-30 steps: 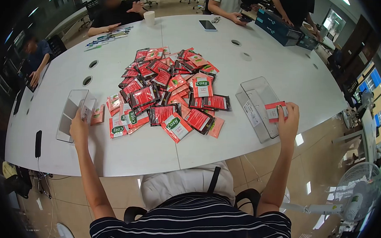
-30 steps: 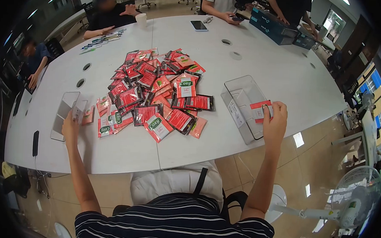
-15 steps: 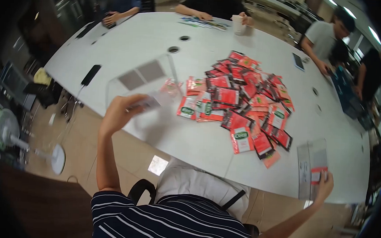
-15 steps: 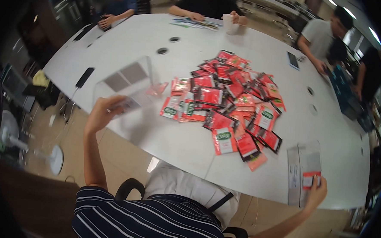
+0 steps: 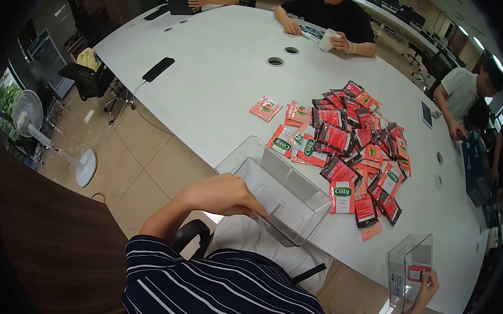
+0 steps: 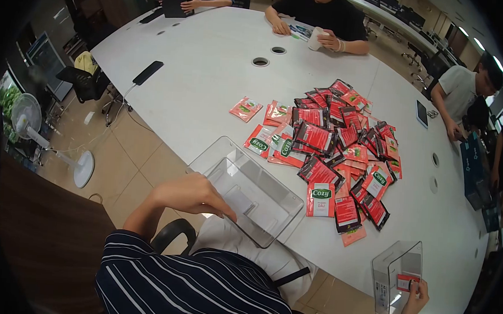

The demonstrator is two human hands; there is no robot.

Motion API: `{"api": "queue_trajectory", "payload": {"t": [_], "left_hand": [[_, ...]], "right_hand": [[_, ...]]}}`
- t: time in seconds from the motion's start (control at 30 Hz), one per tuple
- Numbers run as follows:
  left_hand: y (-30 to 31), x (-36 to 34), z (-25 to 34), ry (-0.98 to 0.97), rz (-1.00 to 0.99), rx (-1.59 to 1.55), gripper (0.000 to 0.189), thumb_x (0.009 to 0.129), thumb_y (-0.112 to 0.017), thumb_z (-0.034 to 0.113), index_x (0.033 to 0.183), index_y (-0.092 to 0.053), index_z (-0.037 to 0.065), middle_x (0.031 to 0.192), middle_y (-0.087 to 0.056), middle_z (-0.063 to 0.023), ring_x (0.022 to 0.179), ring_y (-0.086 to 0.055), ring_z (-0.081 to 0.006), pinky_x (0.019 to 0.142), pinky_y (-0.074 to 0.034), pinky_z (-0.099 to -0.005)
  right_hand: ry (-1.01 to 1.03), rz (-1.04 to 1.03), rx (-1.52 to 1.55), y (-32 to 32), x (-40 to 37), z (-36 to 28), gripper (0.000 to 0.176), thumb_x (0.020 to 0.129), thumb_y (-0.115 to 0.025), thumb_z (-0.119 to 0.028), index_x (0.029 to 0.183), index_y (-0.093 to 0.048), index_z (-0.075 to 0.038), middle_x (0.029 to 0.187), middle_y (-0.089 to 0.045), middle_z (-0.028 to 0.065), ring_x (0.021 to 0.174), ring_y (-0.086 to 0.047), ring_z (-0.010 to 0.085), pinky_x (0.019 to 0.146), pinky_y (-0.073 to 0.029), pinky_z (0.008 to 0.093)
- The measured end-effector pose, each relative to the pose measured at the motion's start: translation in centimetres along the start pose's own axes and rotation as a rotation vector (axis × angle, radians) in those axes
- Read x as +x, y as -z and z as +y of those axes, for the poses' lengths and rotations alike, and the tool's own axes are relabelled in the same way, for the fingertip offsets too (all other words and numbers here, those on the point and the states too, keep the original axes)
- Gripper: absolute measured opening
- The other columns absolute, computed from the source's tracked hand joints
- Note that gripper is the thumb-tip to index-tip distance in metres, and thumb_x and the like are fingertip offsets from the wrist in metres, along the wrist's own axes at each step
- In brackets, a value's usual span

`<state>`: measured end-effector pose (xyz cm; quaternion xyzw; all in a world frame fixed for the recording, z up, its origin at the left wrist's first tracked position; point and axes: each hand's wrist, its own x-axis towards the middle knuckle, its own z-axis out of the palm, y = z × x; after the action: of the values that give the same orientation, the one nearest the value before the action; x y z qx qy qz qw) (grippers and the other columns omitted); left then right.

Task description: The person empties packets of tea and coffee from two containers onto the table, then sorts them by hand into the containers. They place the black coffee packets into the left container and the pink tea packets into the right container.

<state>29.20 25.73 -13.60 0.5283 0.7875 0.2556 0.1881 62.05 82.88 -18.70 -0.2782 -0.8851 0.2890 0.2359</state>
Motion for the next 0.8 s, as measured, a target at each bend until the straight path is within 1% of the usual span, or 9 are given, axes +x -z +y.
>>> {"api": "queue_trajectory", "payload": {"t": [0.07, 0.13, 0.17, 0.2, 0.3, 0.37, 0.43, 0.63, 0.8], "left_hand": [[0.1, 0.6, -0.2, 0.023, 0.007, 0.011, 0.026, 0.083, -0.068, 0.017, 0.108, -0.071, 0.021, 0.085, -0.071, -0.0065, 0.071, -0.065, -0.0279, 0.061, -0.049, -0.0371], [-0.2, 0.9, -0.5, 0.050, -0.001, 0.018, 0.025, 0.084, -0.068, 0.016, 0.108, -0.072, 0.022, 0.086, -0.072, -0.0056, 0.071, -0.066, -0.0259, 0.060, -0.048, -0.0354], [-0.1, 1.2, -0.4, 0.090, 0.015, 0.048, 0.024, 0.082, -0.068, 0.017, 0.105, -0.073, 0.021, 0.085, -0.072, -0.0053, 0.072, -0.066, -0.0272, 0.061, -0.049, -0.0360], [-0.2, 1.4, -0.3, 0.112, 0.019, 0.075, 0.023, 0.081, -0.069, 0.017, 0.103, -0.074, 0.020, 0.085, -0.071, -0.0051, 0.074, -0.066, -0.0284, 0.063, -0.050, -0.0367], [-0.8, 2.1, -1.6, 0.075, 0.026, 0.071, 0.025, 0.077, -0.071, 0.012, 0.101, -0.074, 0.019, 0.084, -0.071, -0.0066, 0.075, -0.067, -0.0279, 0.063, -0.051, -0.0357], [-0.7, 2.8, -1.7, 0.058, 0.025, 0.098, 0.026, 0.075, -0.072, 0.010, 0.100, -0.074, 0.019, 0.083, -0.071, -0.0076, 0.076, -0.067, -0.0275, 0.064, -0.051, -0.0357], [-0.7, 3.1, -1.6, 0.081, 0.028, 0.134, 0.027, 0.074, -0.073, 0.008, 0.099, -0.075, 0.018, 0.083, -0.071, -0.0083, 0.077, -0.068, -0.0271, 0.064, -0.052, -0.0355], [-1.2, 4.9, 0.0, -0.044, 0.052, 0.074, 0.031, 0.072, -0.078, 0.018, 0.102, -0.072, 0.014, 0.090, -0.072, -0.0076, 0.077, -0.068, -0.0254, 0.065, -0.053, -0.0334], [-5.0, 8.4, 3.1, -0.086, 0.102, 0.152, 0.024, 0.074, -0.077, 0.026, 0.090, -0.064, 0.011, 0.081, -0.069, -0.0041, 0.073, -0.067, -0.0235, 0.058, -0.051, -0.0339]], "right_hand": [[0.007, 0.007, -0.007, -0.4, -0.2, -2.1, 0.016, 0.087, -0.066, -0.009, 0.081, -0.057, 0.003, 0.079, -0.054, 0.0004, 0.077, -0.045, 0.0110, 0.072, -0.037, 0.0249], [0.020, -0.039, 0.036, -0.8, -0.1, -2.2, 0.012, 0.084, -0.068, -0.007, 0.088, -0.066, 0.004, 0.087, -0.063, 0.0045, 0.077, -0.051, 0.0127, 0.072, -0.039, 0.0264], [0.066, 0.011, 0.124, -1.9, -0.2, -1.9, 0.013, 0.081, -0.072, -0.007, 0.087, -0.066, 0.003, 0.084, -0.064, 0.0049, 0.078, -0.054, 0.0133, 0.072, -0.043, 0.0279], [-0.003, -0.040, 0.137, -2.3, -0.3, -5.1, 0.011, 0.080, -0.074, -0.006, 0.085, -0.068, 0.001, 0.085, -0.066, 0.0064, 0.079, -0.058, 0.0145, 0.069, -0.046, 0.0289], [0.191, -0.071, 0.138, -3.7, -0.2, -7.5, 0.009, 0.075, -0.075, -0.002, 0.082, -0.069, 0.000, 0.086, -0.068, 0.0096, 0.072, -0.062, 0.0167, 0.065, -0.047, 0.0280], [0.108, -0.114, 0.209, -4.4, -0.4, -8.3, 0.009, 0.074, -0.075, -0.003, 0.081, -0.069, -0.002, 0.084, -0.069, 0.0076, 0.068, -0.062, 0.0173, 0.074, -0.047, 0.0309], [0.282, -0.136, 0.100, -4.8, -0.4, -9.4, 0.008, 0.074, -0.074, -0.006, 0.080, -0.070, -0.005, 0.084, -0.070, 0.0046, 0.064, -0.061, 0.0185, 0.082, -0.043, 0.0332], [0.387, -0.248, 0.021, -7.0, 0.1, -12.1, 0.007, 0.076, -0.073, -0.015, 0.077, -0.070, -0.009, 0.090, -0.070, 0.0005, 0.074, -0.059, 0.0178, 0.081, -0.040, 0.0335], [0.416, -0.289, 0.033, -9.2, 1.4, -13.8, 0.008, 0.077, -0.073, -0.019, 0.078, -0.071, -0.012, 0.090, -0.070, -0.0012, 0.079, -0.059, 0.0182, 0.081, -0.041, 0.0325]]}}
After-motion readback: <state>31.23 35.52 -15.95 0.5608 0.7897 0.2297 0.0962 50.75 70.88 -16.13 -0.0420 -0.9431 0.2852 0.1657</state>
